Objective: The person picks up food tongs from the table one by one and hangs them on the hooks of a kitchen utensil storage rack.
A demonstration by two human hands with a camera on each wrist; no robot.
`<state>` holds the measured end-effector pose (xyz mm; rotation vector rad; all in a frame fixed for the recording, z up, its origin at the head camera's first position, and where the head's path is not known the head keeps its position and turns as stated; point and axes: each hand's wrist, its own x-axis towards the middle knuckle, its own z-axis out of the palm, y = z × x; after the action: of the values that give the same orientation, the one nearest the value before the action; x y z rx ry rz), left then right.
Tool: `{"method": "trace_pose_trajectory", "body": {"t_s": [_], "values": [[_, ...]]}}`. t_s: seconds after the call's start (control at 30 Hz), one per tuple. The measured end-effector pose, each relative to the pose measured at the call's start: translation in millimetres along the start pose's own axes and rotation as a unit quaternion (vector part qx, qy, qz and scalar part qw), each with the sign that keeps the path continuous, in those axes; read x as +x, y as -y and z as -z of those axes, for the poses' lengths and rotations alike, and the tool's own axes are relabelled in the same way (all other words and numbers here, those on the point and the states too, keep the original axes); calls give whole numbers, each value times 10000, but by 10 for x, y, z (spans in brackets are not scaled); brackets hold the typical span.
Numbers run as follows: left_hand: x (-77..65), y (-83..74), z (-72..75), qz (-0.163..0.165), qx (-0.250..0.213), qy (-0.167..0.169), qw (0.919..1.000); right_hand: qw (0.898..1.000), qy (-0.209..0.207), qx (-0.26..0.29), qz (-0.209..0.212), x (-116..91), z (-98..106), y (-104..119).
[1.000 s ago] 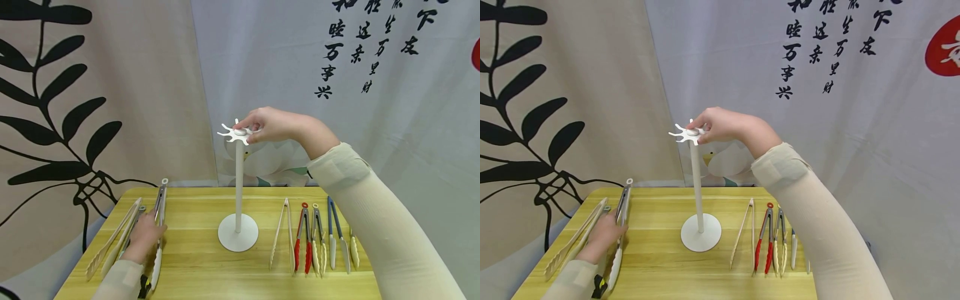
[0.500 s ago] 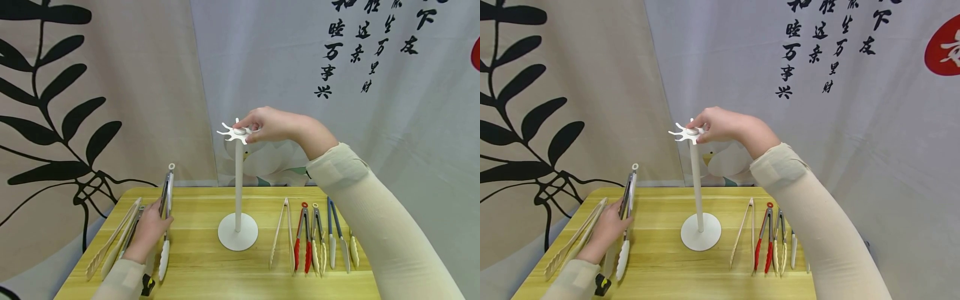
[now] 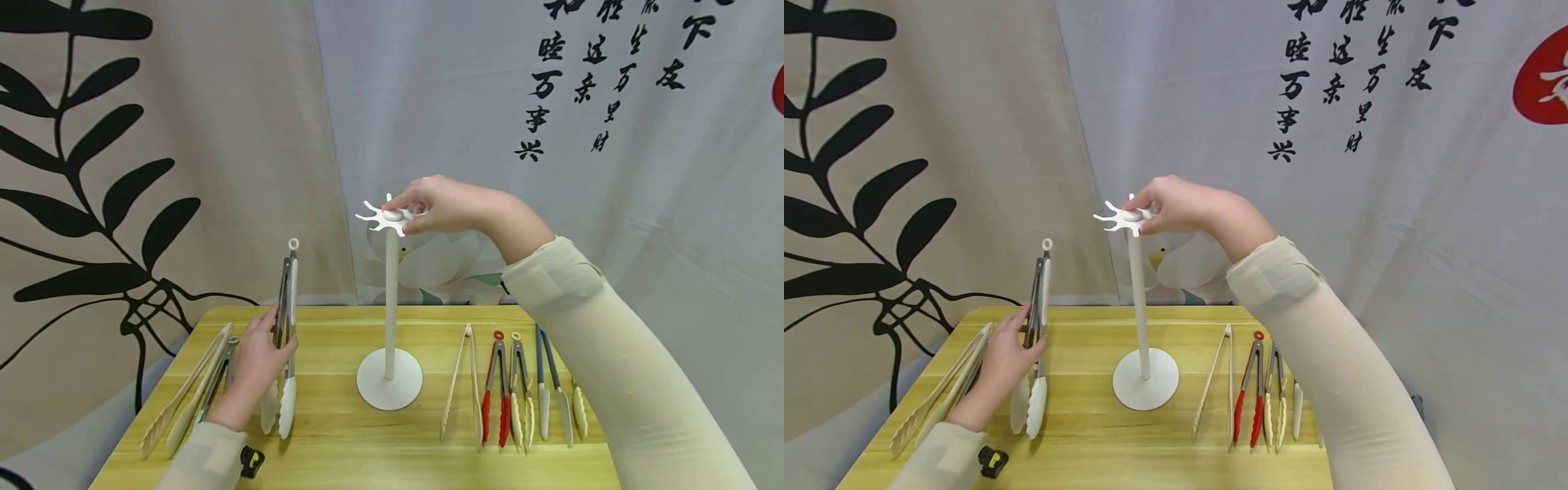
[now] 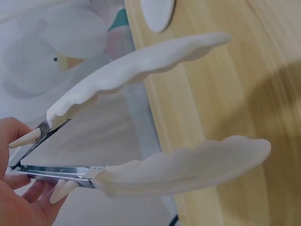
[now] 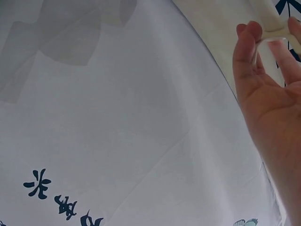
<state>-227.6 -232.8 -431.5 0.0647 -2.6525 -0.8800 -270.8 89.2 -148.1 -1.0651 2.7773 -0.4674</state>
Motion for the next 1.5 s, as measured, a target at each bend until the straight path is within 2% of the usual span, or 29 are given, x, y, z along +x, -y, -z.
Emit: {"method": "trace_pose_trajectory", "body": {"t_s": [0.23, 0.67, 0.9, 1.23, 1.5], "values": [[7, -114, 16, -160, -291, -56, 9994, 10000, -11, -22, -60, -3, -2, 9], [25, -215, 34, -650, -713, -559, 9938, 9997, -42, -88, -213, 6, -23, 55], [42, -319, 70, -845, -1225, -522, 9875, 9994, -25, -94, -338, -12, -17, 90], [25, -455, 108, -1196, -1643, -521, 9777, 9991, -55, -120, -398, 0, -27, 115], [12, -582, 120, -1614, -2050, -534, 9639, 9986, -38, -203, -491, 10, -32, 134]]}}
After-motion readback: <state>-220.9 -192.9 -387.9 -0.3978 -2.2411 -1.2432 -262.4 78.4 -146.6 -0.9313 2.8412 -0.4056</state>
